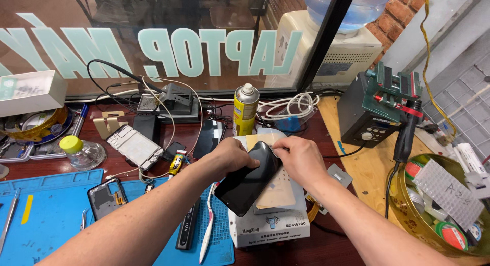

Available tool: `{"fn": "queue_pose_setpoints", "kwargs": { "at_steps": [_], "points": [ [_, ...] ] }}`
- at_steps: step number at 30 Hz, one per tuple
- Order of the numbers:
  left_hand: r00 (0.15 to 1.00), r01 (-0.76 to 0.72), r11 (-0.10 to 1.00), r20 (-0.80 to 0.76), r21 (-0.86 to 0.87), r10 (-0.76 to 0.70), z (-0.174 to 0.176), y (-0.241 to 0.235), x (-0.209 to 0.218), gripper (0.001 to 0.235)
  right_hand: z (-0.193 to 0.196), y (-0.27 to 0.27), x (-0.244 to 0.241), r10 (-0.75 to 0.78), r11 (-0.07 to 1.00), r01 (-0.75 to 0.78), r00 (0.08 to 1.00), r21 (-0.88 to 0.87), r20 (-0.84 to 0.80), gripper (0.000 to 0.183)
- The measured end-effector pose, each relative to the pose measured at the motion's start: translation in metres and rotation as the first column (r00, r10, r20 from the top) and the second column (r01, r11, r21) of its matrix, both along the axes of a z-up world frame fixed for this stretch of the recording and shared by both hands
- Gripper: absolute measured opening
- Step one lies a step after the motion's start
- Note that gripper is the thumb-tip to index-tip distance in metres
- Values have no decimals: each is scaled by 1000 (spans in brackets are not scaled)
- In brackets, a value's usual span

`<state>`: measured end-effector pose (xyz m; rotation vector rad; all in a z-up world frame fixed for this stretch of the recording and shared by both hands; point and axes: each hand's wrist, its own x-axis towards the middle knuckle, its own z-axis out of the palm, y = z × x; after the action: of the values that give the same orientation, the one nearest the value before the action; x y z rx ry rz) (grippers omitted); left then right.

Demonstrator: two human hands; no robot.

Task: The person removes the screen from a smartphone, disconnects internal cables, and reattaches components inside the phone chassis. They handle the battery, motherboard, and connectors while working at a cluttered electronics repair bench.

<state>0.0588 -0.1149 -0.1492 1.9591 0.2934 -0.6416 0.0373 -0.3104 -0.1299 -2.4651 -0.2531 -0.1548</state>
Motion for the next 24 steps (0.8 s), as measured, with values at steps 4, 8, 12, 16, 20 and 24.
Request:
{"fn": "queue_pose_setpoints", "kwargs": {
  "at_steps": [4,8,12,16,20,24],
  "points": [
    [1000,9,1000,5,17,-9,2,0,-1,39,4,7,9,21,999,-21,1000,-31,-9,17],
    [999,-2,1000,-34,-25,1,8,-1,-2,41,1,18,22,24,998,-29,997,-62,-77,18],
    [998,-9,1000,-65,-19,8,16,3,-3,45,8,-9,11,55,988,-70,993,-138,-107,20],
    [973,-88,972,-227,-220,36,18,14,6,36,21,-39,13,-39,989,14,984,-145,-171,19],
    [901,-186,832,-428,-523,-68,7,34,23,20,21,-42,16,-178,955,236,940,177,-292,19],
    [880,-363,729,-471,-581,63,-12,20,23,11,14,-36,22,-194,902,287,937,323,-291,19]
  ]
}}
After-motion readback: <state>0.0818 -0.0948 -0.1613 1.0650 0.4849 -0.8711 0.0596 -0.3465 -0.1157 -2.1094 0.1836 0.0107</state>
